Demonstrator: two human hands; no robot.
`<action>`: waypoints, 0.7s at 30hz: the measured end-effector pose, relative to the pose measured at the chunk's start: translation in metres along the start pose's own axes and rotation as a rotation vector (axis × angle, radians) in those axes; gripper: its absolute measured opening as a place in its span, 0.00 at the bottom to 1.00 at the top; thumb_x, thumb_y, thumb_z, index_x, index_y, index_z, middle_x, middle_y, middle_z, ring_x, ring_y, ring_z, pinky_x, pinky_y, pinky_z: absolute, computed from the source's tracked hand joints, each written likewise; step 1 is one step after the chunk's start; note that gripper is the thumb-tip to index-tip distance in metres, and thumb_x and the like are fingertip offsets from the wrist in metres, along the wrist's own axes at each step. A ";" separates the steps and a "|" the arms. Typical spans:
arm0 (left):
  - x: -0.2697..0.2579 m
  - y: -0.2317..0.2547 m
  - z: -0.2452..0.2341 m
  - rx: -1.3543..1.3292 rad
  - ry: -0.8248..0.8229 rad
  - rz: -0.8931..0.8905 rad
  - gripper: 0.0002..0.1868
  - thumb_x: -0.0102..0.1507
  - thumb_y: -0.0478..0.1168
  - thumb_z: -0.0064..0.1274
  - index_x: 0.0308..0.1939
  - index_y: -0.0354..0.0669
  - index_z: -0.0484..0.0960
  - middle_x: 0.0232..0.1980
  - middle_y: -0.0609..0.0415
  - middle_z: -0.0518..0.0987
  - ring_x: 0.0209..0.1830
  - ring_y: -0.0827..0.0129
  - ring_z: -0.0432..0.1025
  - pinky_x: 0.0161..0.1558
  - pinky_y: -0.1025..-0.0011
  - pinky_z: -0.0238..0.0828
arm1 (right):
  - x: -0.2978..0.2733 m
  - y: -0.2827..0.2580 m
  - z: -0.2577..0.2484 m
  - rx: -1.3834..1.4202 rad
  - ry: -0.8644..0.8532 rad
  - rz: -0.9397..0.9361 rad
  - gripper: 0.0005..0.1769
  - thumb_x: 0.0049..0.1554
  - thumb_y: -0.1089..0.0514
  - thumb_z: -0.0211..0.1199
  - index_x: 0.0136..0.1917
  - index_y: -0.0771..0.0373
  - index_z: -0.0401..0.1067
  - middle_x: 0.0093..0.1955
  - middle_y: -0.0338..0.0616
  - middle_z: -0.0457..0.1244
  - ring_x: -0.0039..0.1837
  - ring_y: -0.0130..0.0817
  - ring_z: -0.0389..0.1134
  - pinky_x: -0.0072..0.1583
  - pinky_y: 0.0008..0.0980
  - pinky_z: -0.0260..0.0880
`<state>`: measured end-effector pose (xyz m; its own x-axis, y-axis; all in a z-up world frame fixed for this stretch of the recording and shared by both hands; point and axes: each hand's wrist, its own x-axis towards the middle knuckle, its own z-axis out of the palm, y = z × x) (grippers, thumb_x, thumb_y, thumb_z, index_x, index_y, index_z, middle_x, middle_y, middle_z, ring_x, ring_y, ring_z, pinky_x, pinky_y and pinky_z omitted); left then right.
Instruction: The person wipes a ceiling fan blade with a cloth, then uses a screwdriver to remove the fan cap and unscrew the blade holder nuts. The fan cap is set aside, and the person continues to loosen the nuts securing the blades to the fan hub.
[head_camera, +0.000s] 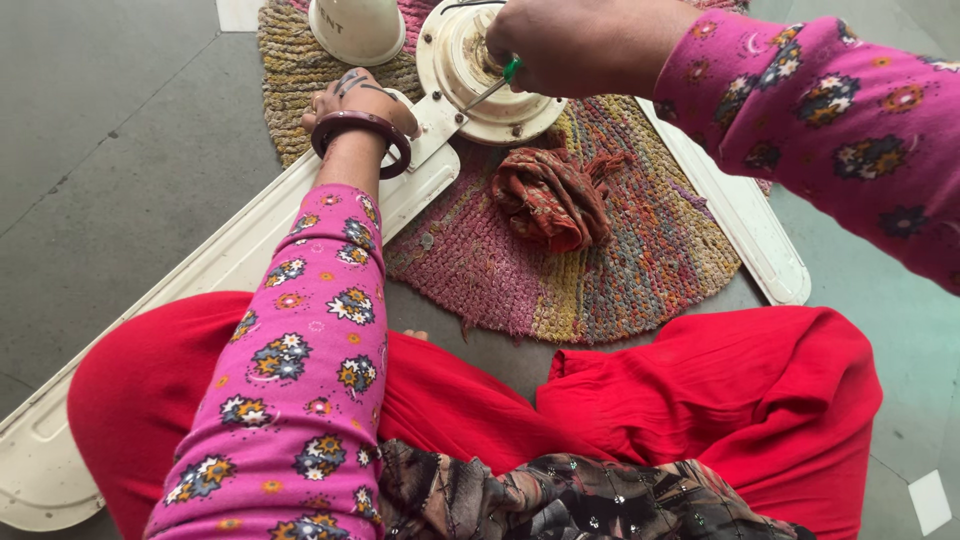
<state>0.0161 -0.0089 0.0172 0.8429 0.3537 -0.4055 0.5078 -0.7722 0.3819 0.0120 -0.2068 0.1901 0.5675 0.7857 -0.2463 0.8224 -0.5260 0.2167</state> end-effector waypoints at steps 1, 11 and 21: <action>0.001 0.001 0.000 0.007 -0.011 -0.006 0.46 0.48 0.60 0.72 0.67 0.54 0.73 0.72 0.51 0.68 0.76 0.53 0.57 0.69 0.51 0.55 | 0.000 -0.001 0.001 0.021 0.000 0.004 0.15 0.56 0.60 0.65 0.56 0.59 0.79 0.42 0.55 0.71 0.41 0.51 0.73 0.46 0.47 0.72; 0.008 0.003 0.002 0.045 -0.055 -0.048 0.53 0.46 0.61 0.75 0.70 0.57 0.67 0.76 0.51 0.61 0.79 0.53 0.50 0.72 0.52 0.49 | 0.009 -0.001 0.006 -0.013 -0.026 0.016 0.16 0.56 0.58 0.66 0.58 0.58 0.80 0.43 0.56 0.71 0.41 0.51 0.73 0.45 0.47 0.73; 0.000 0.001 -0.001 0.032 -0.051 -0.021 0.50 0.47 0.58 0.74 0.71 0.57 0.70 0.75 0.53 0.66 0.78 0.54 0.55 0.73 0.52 0.52 | 0.022 0.013 0.018 0.007 0.050 -0.053 0.18 0.51 0.61 0.69 0.56 0.61 0.80 0.45 0.54 0.72 0.41 0.49 0.73 0.46 0.45 0.74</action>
<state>0.0170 -0.0090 0.0185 0.8214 0.3434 -0.4553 0.5187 -0.7817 0.3462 0.0358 -0.2019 0.1710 0.5203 0.8277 -0.2100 0.8518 -0.4853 0.1975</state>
